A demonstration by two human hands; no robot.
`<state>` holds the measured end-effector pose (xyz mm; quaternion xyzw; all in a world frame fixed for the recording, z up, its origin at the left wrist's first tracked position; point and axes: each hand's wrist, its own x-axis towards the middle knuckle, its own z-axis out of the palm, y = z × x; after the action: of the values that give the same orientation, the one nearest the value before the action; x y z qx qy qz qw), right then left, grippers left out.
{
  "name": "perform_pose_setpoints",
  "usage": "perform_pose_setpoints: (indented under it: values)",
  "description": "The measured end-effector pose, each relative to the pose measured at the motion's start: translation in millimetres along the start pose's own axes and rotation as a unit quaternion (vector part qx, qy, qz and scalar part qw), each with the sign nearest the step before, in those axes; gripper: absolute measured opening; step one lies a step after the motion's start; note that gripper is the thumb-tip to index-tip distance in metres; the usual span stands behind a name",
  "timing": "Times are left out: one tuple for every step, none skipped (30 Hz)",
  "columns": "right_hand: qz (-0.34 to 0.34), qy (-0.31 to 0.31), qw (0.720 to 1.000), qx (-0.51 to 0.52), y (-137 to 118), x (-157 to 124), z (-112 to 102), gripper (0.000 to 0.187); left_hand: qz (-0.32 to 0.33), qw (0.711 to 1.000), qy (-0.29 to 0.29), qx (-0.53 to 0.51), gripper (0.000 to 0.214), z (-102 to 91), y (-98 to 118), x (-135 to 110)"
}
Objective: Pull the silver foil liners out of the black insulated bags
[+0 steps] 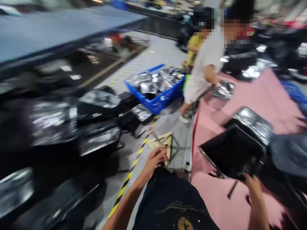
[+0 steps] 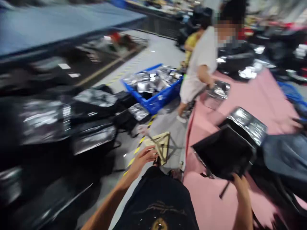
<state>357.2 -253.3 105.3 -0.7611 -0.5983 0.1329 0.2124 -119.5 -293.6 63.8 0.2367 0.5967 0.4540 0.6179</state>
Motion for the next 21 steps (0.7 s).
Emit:
perform_pose_setpoints:
  values:
    - [0.061,0.022,0.998,0.000,22,-22,-19,0.034,0.000,0.999,-0.016,0.030,0.079,7.9,0,8]
    - [0.115,0.035,0.993,0.012,39,-41,-34,0.037,0.003,0.998,-0.037,0.059,0.080,17.4,1,14]
    - [0.157,0.042,0.986,0.031,51,-56,-47,0.038,0.010,0.994,-0.061,0.085,0.080,28.4,1,17]
    - [0.186,0.044,0.980,0.051,59,-66,-58,0.039,0.022,0.990,-0.084,0.109,0.080,40.3,1,18]
    - [0.200,0.040,0.977,0.068,63,-72,-68,0.039,0.039,0.985,-0.105,0.130,0.080,52.8,2,16]
    - [0.202,0.034,0.976,0.078,63,-76,-77,0.041,0.061,0.980,-0.123,0.146,0.081,65.6,3,14]
    - [0.194,0.026,0.977,0.078,60,-78,-85,0.041,0.086,0.974,-0.135,0.159,0.084,78.3,4,11]
    - [0.185,0.019,0.980,0.074,54,-80,-92,0.041,0.111,0.968,-0.144,0.171,0.088,90.6,6,9]
    - [0.177,0.014,0.981,0.072,46,-81,-99,0.041,0.133,0.963,-0.151,0.181,0.094,102.3,7,7]
    - [0.170,0.011,0.982,0.077,37,-81,-104,0.041,0.146,0.958,-0.158,0.188,0.101,113.2,9,5]
    - [0.163,0.010,0.982,0.089,26,-82,-109,0.042,0.152,0.956,-0.162,0.191,0.108,123.0,9,5]
    - [0.157,0.011,0.982,0.106,16,-82,-112,0.044,0.157,0.955,-0.162,0.191,0.113,131.8,9,5]
    - [0.150,0.012,0.980,0.128,7,-82,-114,0.045,0.164,0.956,-0.155,0.189,0.113,139.5,9,6]
    - [0.142,0.012,0.978,0.151,-1,-82,-115,0.047,0.175,0.957,-0.141,0.185,0.108,146.1,9,7]
    - [0.133,0.008,0.976,0.170,-6,-80,-116,0.049,0.189,0.958,-0.117,0.182,0.098,151.6,9,8]
    - [0.125,0.001,0.975,0.183,-9,-78,-116,0.050,0.203,0.959,-0.088,0.178,0.088,155.9,11,10]
    - [0.120,-0.005,0.975,0.188,-9,-74,-117,0.051,0.215,0.959,-0.059,0.173,0.083,159.1,15,12]
    - [0.120,-0.005,0.975,0.187,-7,-69,-117,0.052,0.226,0.959,-0.037,0.166,0.082,160.8,21,13]
    - [0.124,-0.003,0.976,0.181,-3,-63,-118,0.054,0.236,0.958,-0.025,0.159,0.084,160.9,31,14]
    - [0.132,0.003,0.976,0.173,0,-55,-119,0.055,0.248,0.956,-0.023,0.156,0.086,159.4,45,13]
    - [0.139,0.013,0.977,0.163,3,-46,-120,0.057,0.265,0.950,-0.029,0.162,0.088,156.0,62,10]
